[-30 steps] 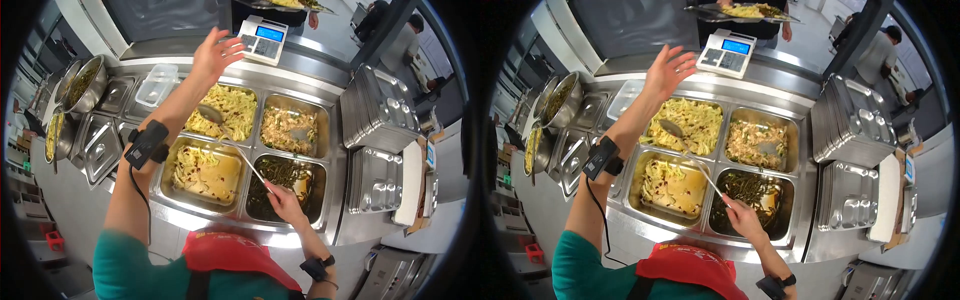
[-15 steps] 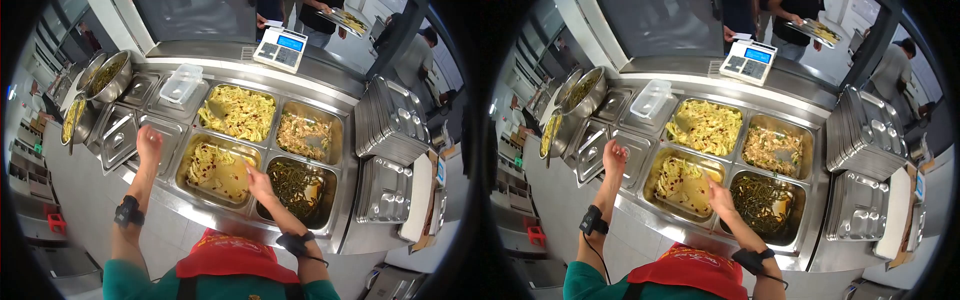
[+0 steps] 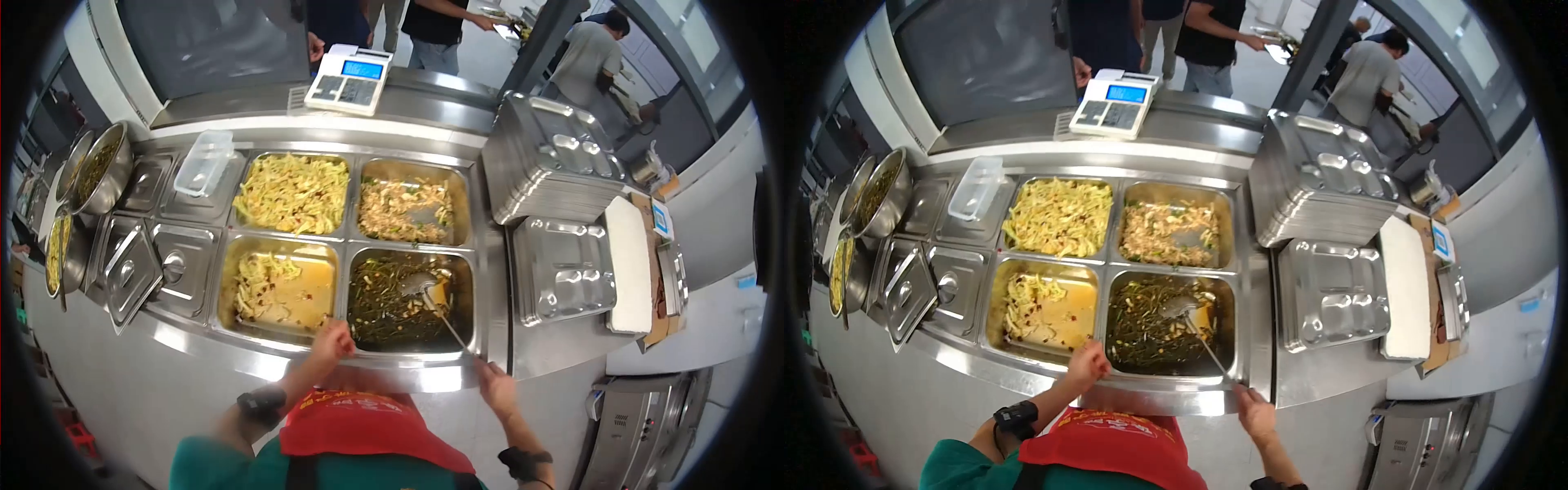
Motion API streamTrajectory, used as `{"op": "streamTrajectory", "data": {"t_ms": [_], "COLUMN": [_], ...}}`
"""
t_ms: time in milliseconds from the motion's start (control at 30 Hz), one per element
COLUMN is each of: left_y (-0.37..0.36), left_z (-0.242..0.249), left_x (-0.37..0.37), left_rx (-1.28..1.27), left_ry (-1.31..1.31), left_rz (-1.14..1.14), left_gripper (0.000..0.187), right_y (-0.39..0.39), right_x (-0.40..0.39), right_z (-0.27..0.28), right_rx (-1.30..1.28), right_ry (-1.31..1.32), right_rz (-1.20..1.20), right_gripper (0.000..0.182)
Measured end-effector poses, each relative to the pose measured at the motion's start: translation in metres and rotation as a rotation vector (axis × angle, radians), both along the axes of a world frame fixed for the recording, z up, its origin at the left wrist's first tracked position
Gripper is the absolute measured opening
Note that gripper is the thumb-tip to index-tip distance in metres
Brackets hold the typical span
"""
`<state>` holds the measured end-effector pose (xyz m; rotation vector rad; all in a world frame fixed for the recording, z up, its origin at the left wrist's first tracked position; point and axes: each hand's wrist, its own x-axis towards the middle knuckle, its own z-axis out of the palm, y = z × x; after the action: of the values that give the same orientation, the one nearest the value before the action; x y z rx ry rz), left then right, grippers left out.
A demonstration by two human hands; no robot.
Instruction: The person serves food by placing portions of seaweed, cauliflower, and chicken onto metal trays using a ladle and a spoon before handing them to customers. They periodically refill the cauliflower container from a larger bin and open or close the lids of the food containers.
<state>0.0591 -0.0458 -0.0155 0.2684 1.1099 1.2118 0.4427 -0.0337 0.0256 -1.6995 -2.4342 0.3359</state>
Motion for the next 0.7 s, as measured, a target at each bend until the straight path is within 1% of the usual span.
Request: {"op": "streamTrajectory", "data": {"t_ms": [33, 67, 100, 133, 200, 267, 367, 400, 467, 567, 633, 700], "left_y": [0.002, 0.007, 0.011, 0.018, 0.018, 0.02, 0.022, 0.024, 0.027, 0.041, 0.058, 0.079], "left_z": [0.001, 0.002, 0.004, 0.005, 0.003, 0.001, 0.005, 0.007, 0.016, 0.023, 0.031, 0.046], "left_x": [0.019, 0.033, 0.043, 0.05, 0.067, 0.078, 0.093, 0.099, 0.109, 0.128, 0.145, 0.173], "left_rx": [0.042, 0.053, 0.063, 0.072, 0.059, 0.069, 0.05, 0.041, 0.057, 0.086, 0.11, 0.126], "left_ry": [-0.006, -0.031, -0.054, -0.081, -0.147, -0.097, -0.043, -0.028, -0.06, -0.052, -0.06, -0.179], "left_rz": [-0.111, -0.157, -0.203, -0.198, -0.203, -0.212, -0.248, -0.263, -0.321, -0.437, -0.543, -0.569], "left_gripper": [0.023, 0.024, 0.025, 0.023, 0.022, 0.021, 0.02, 0.019, 0.019, 0.022, 0.027, 0.032], "right_y": [-0.005, 0.002, 0.017, 0.034, 0.074, 0.107, 0.141, 0.146, 0.143, 0.142, 0.139, 0.118], "right_x": [0.012, 0.017, 0.021, 0.028, 0.068, 0.12, 0.182, 0.185, 0.185, 0.177, 0.155, 0.137], "right_z": [-0.019, -0.019, -0.005, 0.012, 0.045, 0.034, 0.029, 0.038, 0.073, 0.096, 0.098, 0.093], "right_rx": [0.047, -0.035, 0.06, 0.153, 0.418, 0.52, 0.209, 0.192, 0.137, 0.221, 0.372, 0.367], "right_ry": [0.006, 0.03, 0.059, 0.093, 0.053, -0.117, -0.094, -0.095, -0.109, -0.04, 0.293, 0.283], "right_rz": [0.064, 0.147, 0.086, 0.026, -0.229, -0.34, -0.024, 0.032, 0.119, 0.112, 0.106, 0.041], "right_gripper": [0.036, 0.044, 0.046, 0.048, 0.053, 0.044, 0.028, 0.023, 0.014, 0.015, 0.015, 0.016]}}
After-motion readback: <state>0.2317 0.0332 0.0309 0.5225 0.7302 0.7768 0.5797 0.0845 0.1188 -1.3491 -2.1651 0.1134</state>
